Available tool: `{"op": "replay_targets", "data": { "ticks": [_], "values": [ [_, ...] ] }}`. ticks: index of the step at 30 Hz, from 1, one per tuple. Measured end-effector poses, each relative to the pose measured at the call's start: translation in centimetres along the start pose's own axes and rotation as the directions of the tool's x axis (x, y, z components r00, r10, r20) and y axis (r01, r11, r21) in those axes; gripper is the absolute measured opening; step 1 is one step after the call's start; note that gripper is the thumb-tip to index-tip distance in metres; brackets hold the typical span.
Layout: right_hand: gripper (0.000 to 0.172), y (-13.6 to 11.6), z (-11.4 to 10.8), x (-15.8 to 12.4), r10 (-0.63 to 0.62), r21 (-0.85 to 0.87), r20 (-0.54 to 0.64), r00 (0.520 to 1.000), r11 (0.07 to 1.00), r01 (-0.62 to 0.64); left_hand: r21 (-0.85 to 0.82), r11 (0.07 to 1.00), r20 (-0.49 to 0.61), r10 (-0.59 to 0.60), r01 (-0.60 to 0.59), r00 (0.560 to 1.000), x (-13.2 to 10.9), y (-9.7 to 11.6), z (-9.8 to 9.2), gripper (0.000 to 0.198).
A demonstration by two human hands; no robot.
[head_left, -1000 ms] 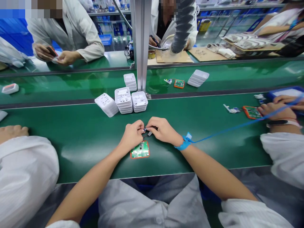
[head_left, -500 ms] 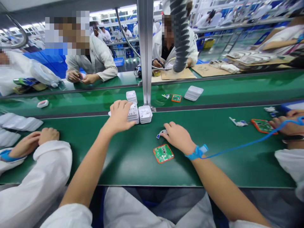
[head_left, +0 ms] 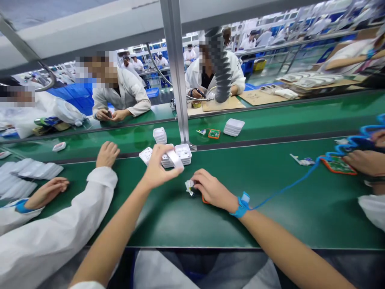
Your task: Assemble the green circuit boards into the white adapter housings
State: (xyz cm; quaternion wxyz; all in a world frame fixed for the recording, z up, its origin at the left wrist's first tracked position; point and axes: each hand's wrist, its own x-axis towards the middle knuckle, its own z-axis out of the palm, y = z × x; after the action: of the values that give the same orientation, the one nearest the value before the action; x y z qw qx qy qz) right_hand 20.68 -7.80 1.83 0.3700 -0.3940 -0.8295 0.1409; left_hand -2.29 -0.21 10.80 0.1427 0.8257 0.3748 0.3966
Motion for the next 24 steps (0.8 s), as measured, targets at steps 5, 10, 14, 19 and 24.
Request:
{"op": "replay_targets", "data": {
  "ticks": [5,10,14,19,24],
  "values": [
    [0.025,-0.5,0.9,-0.3,-0.128,-0.021,-0.066,0.990,0.992,0.127,-0.347,0.834,0.002,-0.458,0.430,0.889,-5.8,-0.6,6.1,0.043],
    [0.023,0.4,0.6,-0.1,-0.012,-0.127,-0.026,1.000,0.992,0.009,-0.400,0.727,0.202,-0.523,0.557,0.828,-7.2,-1.7,8.2,0.031],
    [0.019,0.3,0.3,0.2,0.003,-0.127,0.040,0.999,0.992,0.002,-0.332,0.794,0.138,-0.493,0.510,0.859,-7.2,-1.3,8.2,0.033],
    [0.020,-0.1,0.3,0.0,-0.018,-0.256,0.144,0.989,0.965,0.055,-0.364,0.768,0.139,-0.515,0.527,0.846,-7.8,-1.0,8.1,0.038],
    [0.022,-0.6,0.7,0.2,0.049,-0.353,0.191,0.980,0.936,0.022,-0.331,0.780,0.120,-0.523,0.530,0.844,-8.2,-0.7,8.1,0.027]
  ]
}}
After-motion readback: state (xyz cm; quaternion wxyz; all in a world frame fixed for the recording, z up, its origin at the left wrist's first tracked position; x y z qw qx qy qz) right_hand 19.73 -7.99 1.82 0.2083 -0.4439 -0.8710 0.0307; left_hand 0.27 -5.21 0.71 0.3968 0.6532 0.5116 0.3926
